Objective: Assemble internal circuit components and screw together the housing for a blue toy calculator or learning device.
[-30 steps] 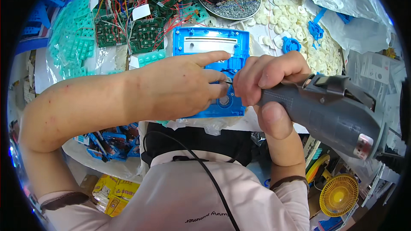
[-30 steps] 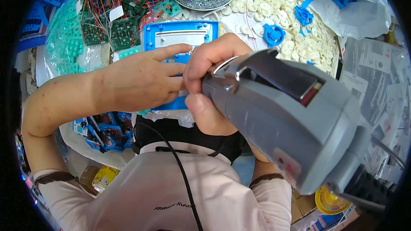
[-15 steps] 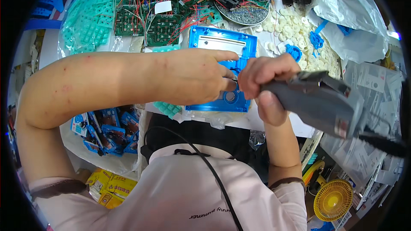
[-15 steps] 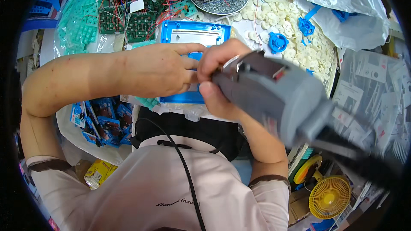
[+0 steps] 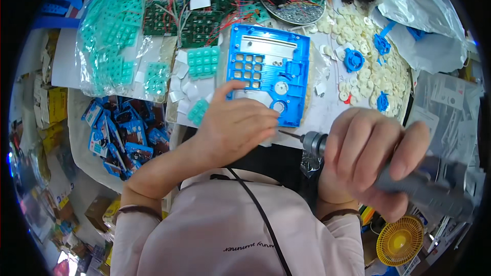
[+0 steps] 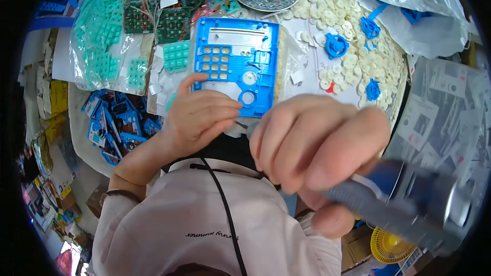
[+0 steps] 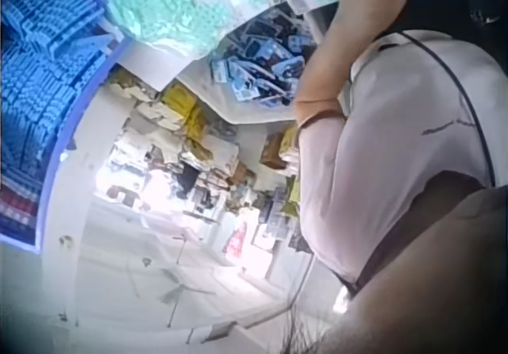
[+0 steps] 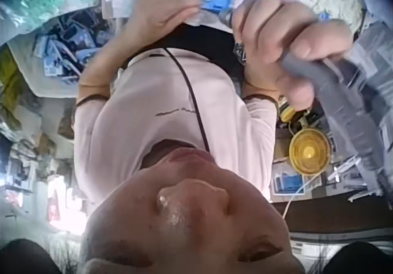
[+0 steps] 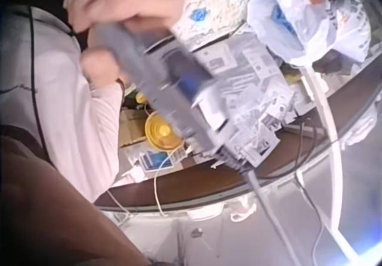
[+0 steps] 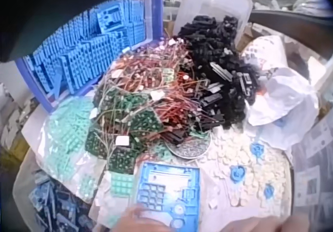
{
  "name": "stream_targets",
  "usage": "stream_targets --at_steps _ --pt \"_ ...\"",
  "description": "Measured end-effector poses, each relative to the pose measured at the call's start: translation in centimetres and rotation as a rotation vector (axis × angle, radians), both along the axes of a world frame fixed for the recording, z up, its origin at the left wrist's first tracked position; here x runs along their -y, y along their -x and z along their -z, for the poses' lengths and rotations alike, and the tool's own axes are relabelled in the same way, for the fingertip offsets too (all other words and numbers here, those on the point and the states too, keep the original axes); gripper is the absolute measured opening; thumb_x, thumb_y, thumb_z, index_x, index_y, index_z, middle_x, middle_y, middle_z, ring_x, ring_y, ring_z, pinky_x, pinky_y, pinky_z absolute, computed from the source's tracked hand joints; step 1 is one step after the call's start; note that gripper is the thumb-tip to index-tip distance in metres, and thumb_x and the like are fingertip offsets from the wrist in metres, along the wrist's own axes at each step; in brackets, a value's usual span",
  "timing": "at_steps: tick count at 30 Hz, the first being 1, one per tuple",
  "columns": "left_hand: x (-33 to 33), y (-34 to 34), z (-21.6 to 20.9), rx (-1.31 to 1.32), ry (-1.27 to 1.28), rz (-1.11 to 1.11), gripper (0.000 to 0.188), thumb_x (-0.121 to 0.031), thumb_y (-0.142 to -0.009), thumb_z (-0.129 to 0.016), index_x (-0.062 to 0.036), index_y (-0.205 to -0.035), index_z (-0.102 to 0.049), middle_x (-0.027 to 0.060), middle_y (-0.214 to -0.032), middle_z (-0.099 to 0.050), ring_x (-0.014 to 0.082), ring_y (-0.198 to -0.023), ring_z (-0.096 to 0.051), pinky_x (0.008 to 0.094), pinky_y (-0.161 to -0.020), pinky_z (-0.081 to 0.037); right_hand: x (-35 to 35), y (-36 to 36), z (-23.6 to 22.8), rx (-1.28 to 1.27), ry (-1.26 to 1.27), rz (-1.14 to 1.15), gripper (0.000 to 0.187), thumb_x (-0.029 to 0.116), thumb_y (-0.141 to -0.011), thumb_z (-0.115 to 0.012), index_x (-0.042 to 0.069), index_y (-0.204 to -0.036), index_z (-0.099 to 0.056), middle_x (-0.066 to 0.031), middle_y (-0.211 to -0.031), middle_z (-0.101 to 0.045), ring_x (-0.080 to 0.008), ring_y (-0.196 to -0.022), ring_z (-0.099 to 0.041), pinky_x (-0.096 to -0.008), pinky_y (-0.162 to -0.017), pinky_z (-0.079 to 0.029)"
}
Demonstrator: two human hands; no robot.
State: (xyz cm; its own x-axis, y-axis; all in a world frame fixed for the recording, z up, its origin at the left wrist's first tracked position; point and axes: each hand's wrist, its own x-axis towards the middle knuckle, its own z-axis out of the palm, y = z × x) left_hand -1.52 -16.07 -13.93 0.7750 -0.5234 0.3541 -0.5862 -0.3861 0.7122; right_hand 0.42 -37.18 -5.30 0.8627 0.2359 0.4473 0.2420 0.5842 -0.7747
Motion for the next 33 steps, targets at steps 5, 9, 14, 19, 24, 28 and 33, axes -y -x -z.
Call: stream_targets --at_steps 5,9,14,19,24,28,33 --pt "0.6 0.2 0.4 0.029 0.105 0.045 0.021 -0.017 -0.083 -0.079 -0.0138 -0.1 -0.068 0.0002 -0.1 -0.075 0.0176 -0.091 -0.071 0.0516 -0.105 -0.036 -0.6 0.6 0.3 0.065 0.062 -0.005 0.038 0.034 -0.084 -0.082 0.015 -0.098 -0.051 0.0016 -0.066 -0.06 -0.0116 -0.05 -0.055 -0.0257 -0.045 -0.047" --pt "0.5 0.1 0.6 0.063 0.111 0.042 0.025 -0.02 -0.081 -0.081 -0.0137 -0.1 -0.066 0.0007 -0.099 -0.074 0.018 -0.09 -0.07 0.0541 -0.106 -0.035 -0.8 0.9 0.3 0.023 0.039 0.028 0.037 0.033 -0.085 -0.08 0.015 -0.098 -0.05 0.0015 -0.066 -0.059 -0.0113 -0.05 -0.054 -0.0256 -0.045 -0.047" --pt "2.0 -0.9 -1.2 0.09 0.035 -0.065 0.032 -0.022 -0.079 -0.083 -0.0104 -0.104 -0.066 0.0033 -0.102 -0.074 0.0213 -0.091 -0.07 0.056 -0.105 -0.035 2.0 0.0 0.0 0.054 0.094 0.08 0.039 0.029 -0.087 -0.079 0.009 -0.104 -0.05 -0.0056 -0.07 -0.057 -0.0196 -0.058 -0.053 -0.035 -0.054 -0.047" --pt "-4.8 -6.0 -2.1 0.195 -0.058 -0.371 0.024 -0.022 -0.079 -0.08 -0.0097 -0.097 -0.07 0.003 -0.096 -0.071 0.0256 -0.089 -0.067 0.0465 -0.096 -0.042 9.8 -4.2 1.0 -0.009 0.317 0.456 0.032 0.023 -0.096 -0.06 0.003 -0.12 -0.05 -0.008 -0.081 -0.052 -0.0178 -0.073 -0.049 -0.0357 -0.067 -0.041" --pt "-13.4 -9.6 -2.9 0.283 -0.406 -0.681 0.01 -0.018 -0.081 -0.076 -0.0089 -0.084 -0.073 0.0061 -0.082 -0.071 0.025 -0.084 -0.067 0.0396 -0.079 -0.048 16.2 -7.4 0.0 0.051 0.609 0.81 0.039 0.004 -0.098 -0.057 -0.009 -0.133 -0.046 -0.0234 -0.122 -0.061 -0.032 -0.114 -0.06 -0.0455 -0.104 -0.044" --pt "-19.1 -11.4 -4.3 0.324 -0.524 -0.882 0.017 -0.018 -0.084 -0.075 -0.0026 -0.091 -0.072 0.0105 -0.078 -0.069 0.0267 -0.069 -0.063 0.0359 -0.064 -0.049 13.6 -4.1 -0.8 0.405 0.971 1.333 0.044 0.003 -0.099 -0.053 -0.012 -0.138 -0.039 -0.0292 -0.139 -0.053 -0.0374 -0.122 -0.059 -0.051 -0.106 -0.047" --pt "-18.5 -11.0 -4.5 0.032 -0.523 -0.548 0.017 -0.019 -0.083 -0.074 -0.0043 -0.089 -0.069 0.0109 -0.078 -0.067 0.0306 -0.07 -0.064 0.0392 -0.064 -0.049 9.0 1.5 2.8 0.379 0.628 1.184 0.035 0.004 -0.099 -0.052 -0.01 -0.13 -0.05 -0.0269 -0.121 -0.062 -0.0354 -0.107 -0.063 -0.0453 -0.096 -0.052"
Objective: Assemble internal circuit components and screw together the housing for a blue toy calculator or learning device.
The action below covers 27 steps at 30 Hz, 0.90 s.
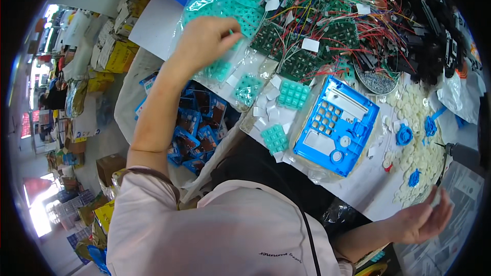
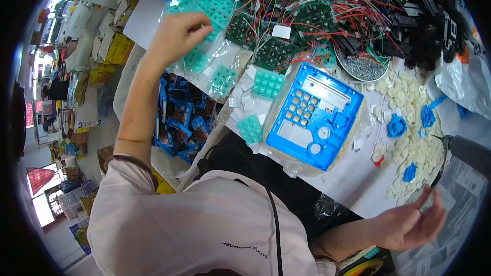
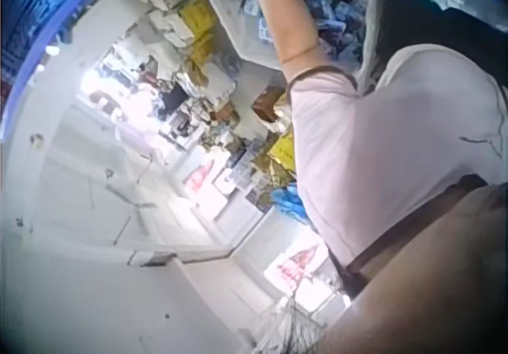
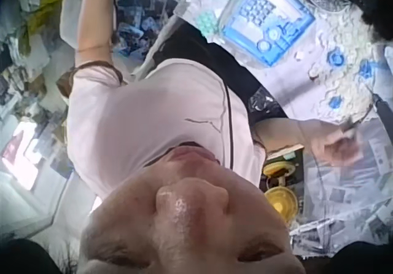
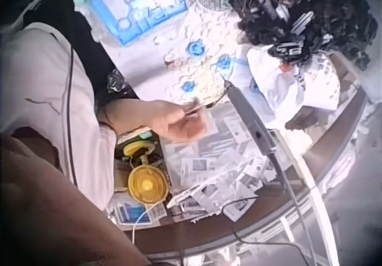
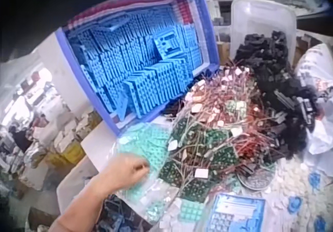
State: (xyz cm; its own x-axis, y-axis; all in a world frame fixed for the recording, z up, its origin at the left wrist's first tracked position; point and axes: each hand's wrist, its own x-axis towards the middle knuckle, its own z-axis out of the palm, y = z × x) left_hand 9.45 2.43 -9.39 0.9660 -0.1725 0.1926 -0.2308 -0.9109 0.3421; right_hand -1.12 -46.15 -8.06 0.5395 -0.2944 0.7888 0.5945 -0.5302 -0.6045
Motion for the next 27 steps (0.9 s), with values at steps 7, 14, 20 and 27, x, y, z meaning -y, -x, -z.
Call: stream_targets --at_steps 7,14,20,27 --pt "3.2 7.3 -0.6 -0.269 -0.083 0.28 0.025 -0.026 -0.08 -0.077 -0.0084 -0.082 -0.059 0.0094 -0.08 -0.059 0.0323 -0.081 -0.061 0.0434 -0.067 -0.047 -0.4 3.9 2.1 -0.354 0.007 -0.15 0.02 0.0 -0.093 -0.052 -0.008 -0.111 -0.058 -0.018 -0.091 -0.063 -0.0237 -0.082 -0.057 -0.0347 -0.077 -0.047" --pt "7.3 7.7 3.5 -0.003 0.069 0.557 0.025 -0.019 -0.077 -0.079 -0.0098 -0.09 -0.06 0.006 -0.096 -0.06 0.0282 -0.087 -0.058 0.0406 -0.075 -0.043 -10.0 1.1 0.0 -0.429 0.133 -0.536 0.02 -0.011 -0.073 -0.064 -0.005 -0.092 -0.068 -0.0124 -0.073 -0.066 -0.026 -0.067 -0.06 -0.0335 -0.063 -0.047" --pt "7.4 9.4 4.3 -0.216 0.064 0.705 0.039 -0.018 -0.07 -0.082 -0.0104 -0.102 -0.061 0.0055 -0.11 -0.06 0.0249 -0.104 -0.059 0.0424 -0.092 -0.041 -12.2 1.5 0.4 -0.449 0.239 -0.71 0.022 -0.013 -0.068 -0.068 -0.003 -0.088 -0.07 -0.0105 -0.072 -0.067 -0.0248 -0.063 -0.064 -0.0312 -0.058 -0.049" --pt "6.5 10.0 5.5 -0.241 0.064 0.722 0.042 -0.018 -0.073 -0.08 -0.0106 -0.109 -0.06 0.0078 -0.11 -0.061 0.0259 -0.105 -0.059 0.0414 -0.093 -0.042 -13.9 1.1 1.6 -0.549 0.3 -0.76 0.025 -0.01 -0.069 -0.072 0.001 -0.091 -0.07 -0.0089 -0.074 -0.066 -0.0251 -0.066 -0.061 -0.0325 -0.06 -0.047"
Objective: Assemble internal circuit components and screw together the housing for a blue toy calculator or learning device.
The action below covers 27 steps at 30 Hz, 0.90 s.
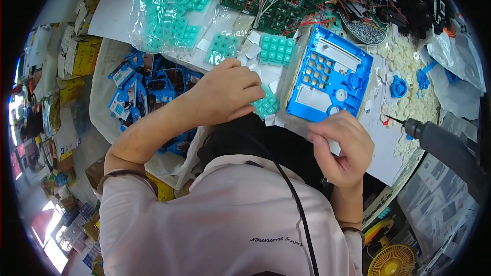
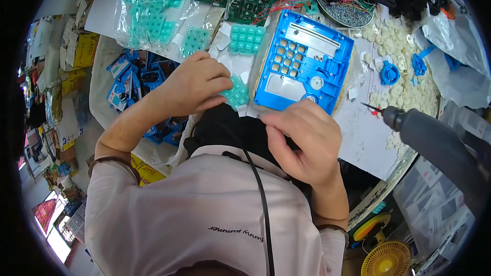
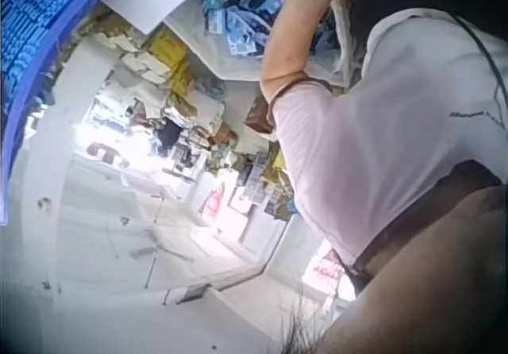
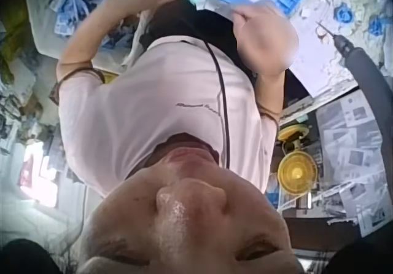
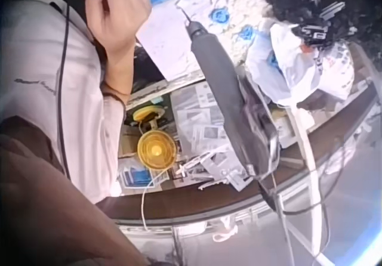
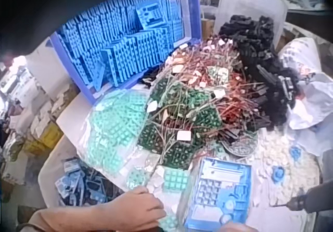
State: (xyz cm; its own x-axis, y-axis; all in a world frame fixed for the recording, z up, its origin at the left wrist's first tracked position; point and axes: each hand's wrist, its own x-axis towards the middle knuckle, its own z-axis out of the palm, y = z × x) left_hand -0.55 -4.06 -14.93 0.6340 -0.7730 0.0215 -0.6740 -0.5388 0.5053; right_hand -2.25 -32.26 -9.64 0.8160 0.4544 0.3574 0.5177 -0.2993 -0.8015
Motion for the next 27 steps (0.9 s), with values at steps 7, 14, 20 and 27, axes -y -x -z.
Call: stream_targets --at_steps 7,14,20,27 --pt "0.6 2.6 -0.2 -0.002 -0.034 -0.206 0.039 -0.015 -0.074 -0.078 -0.0047 -0.107 -0.059 0.0094 -0.101 -0.06 0.0289 -0.096 -0.059 0.0423 -0.084 -0.042 -6.3 0.2 2.1 0.152 0.518 -0.006 0.041 0.011 -0.07 -0.074 0.006 -0.109 -0.063 -0.0066 -0.093 -0.063 -0.0268 -0.098 -0.054 -0.0431 -0.083 -0.042" --pt "-0.5 3.8 -1.4 -0.025 0.212 -0.236 0.028 -0.01 -0.073 -0.077 -0.0064 -0.097 -0.062 0.0094 -0.089 -0.061 0.0292 -0.078 -0.061 0.0392 -0.069 -0.046 -6.5 0.2 2.6 0.033 0.671 -0.293 0.033 0.013 -0.074 -0.071 0.005 -0.104 -0.063 -0.0074 -0.08 -0.065 -0.0277 -0.083 -0.059 -0.0421 -0.078 -0.043" --pt "1.2 2.8 -3.2 -0.381 0.655 -0.489 0.031 -0.01 -0.079 -0.08 -0.0046 -0.107 -0.067 0.0032 -0.08 -0.063 0.0139 -0.067 -0.058 0.0301 -0.059 -0.045 -1.9 -0.6 0.5 -0.737 -0.108 -0.2 0.023 0.003 -0.081 -0.073 0.003 -0.102 -0.062 -0.0037 -0.082 -0.067 -0.0152 -0.081 -0.065 -0.0319 -0.064 -0.05" --pt "7.0 0.3 -2.8 -0.681 0.54 -0.516 0.019 -0.018 -0.089 -0.076 -0.0011 -0.095 -0.068 0.0068 -0.065 -0.062 0.0137 -0.053 -0.054 0.0293 -0.05 -0.042 0.7 -2.3 0.4 -0.607 -0.219 0.093 0.024 0.006 -0.086 -0.076 0.0 -0.106 -0.066 -0.0061 -0.092 -0.069 -0.0077 -0.072 -0.06 -0.0249 -0.057 -0.048"
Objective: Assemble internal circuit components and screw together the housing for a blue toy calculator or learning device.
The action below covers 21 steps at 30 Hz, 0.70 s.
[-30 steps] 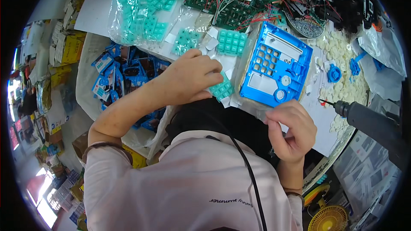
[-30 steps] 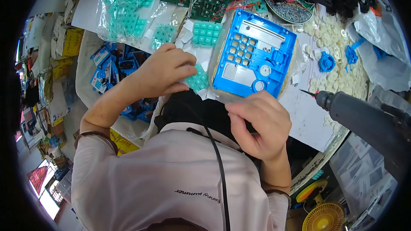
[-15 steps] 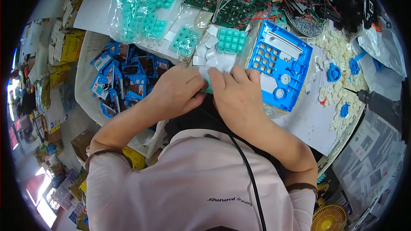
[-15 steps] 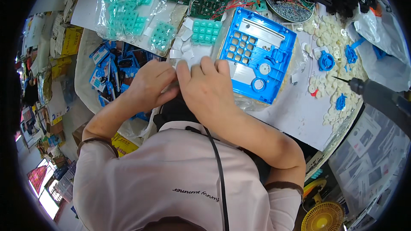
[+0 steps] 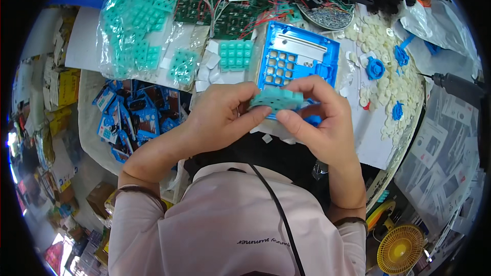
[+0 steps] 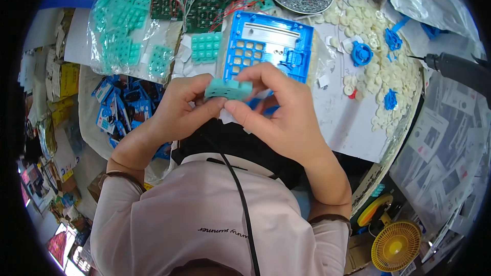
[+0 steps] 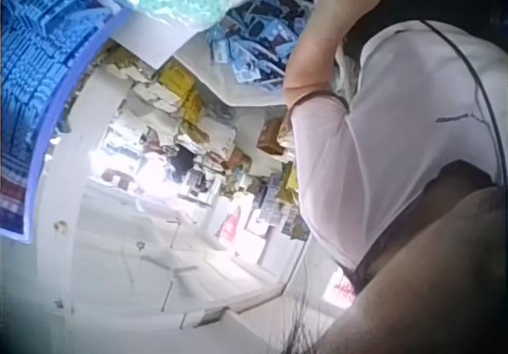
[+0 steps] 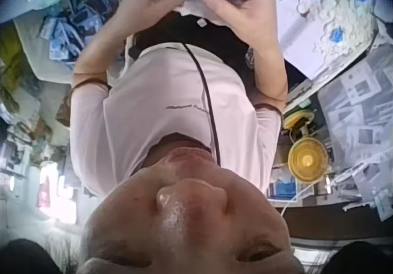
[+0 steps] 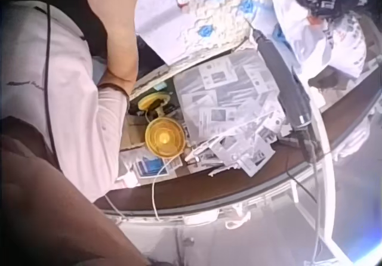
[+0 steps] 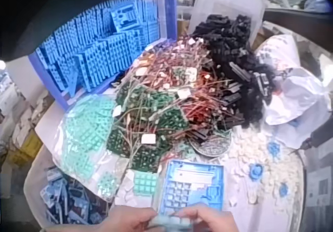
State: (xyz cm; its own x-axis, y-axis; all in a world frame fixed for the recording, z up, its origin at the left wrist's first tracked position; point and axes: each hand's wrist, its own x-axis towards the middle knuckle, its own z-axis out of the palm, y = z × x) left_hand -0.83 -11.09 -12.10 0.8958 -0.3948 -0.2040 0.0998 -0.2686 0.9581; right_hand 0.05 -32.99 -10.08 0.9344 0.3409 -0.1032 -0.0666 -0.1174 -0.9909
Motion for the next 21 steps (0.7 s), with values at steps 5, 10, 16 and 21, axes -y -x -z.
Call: stream_targets --at_steps 5,10,16,21 --pt "0.1 -1.3 -1.0 0.026 -0.167 0.208 0.014 -0.011 -0.089 -0.074 -0.0006 -0.096 -0.068 0.0013 -0.07 -0.063 0.0046 -0.058 -0.053 0.023 -0.053 -0.041 1.8 -2.5 -1.0 0.095 0.202 -0.029 0.021 0.007 -0.083 -0.077 0.001 -0.101 -0.069 -0.0037 -0.077 -0.065 -0.0092 -0.062 -0.056 -0.0248 -0.056 -0.046" --pt "-1.0 -2.3 -0.8 0.275 -0.312 0.044 0.018 -0.014 -0.085 -0.078 -0.0025 -0.089 -0.065 0.0039 -0.068 -0.06 0.0114 -0.056 -0.054 0.0274 -0.051 -0.041 2.5 -6.6 1.4 0.152 0.444 -0.193 0.02 0.014 -0.084 -0.075 0.002 -0.099 -0.069 -0.0086 -0.076 -0.066 -0.0159 -0.063 -0.06 -0.0297 -0.06 -0.049" --pt "-1.4 -2.5 0.8 0.449 -0.305 0.011 0.017 -0.013 -0.084 -0.077 -0.0048 -0.094 -0.066 0.0076 -0.075 -0.063 0.0209 -0.061 -0.06 0.0323 -0.053 -0.045 1.4 -7.7 2.1 0.198 0.491 -0.177 0.025 0.018 -0.083 -0.075 0.002 -0.101 -0.067 -0.0114 -0.076 -0.066 -0.0237 -0.064 -0.064 -0.0346 -0.062 -0.051" --pt "-0.9 -3.0 1.7 0.651 -0.275 0.007 0.018 -0.004 -0.082 -0.075 -0.0033 -0.098 -0.067 0.01 -0.085 -0.066 0.0217 -0.064 -0.06 0.0306 -0.055 -0.046 0.8 -6.1 1.9 0.608 0.784 -0.081 0.032 0.022 -0.081 -0.079 0.005 -0.105 -0.067 -0.0105 -0.096 -0.069 -0.0266 -0.082 -0.067 -0.0365 -0.071 -0.053"
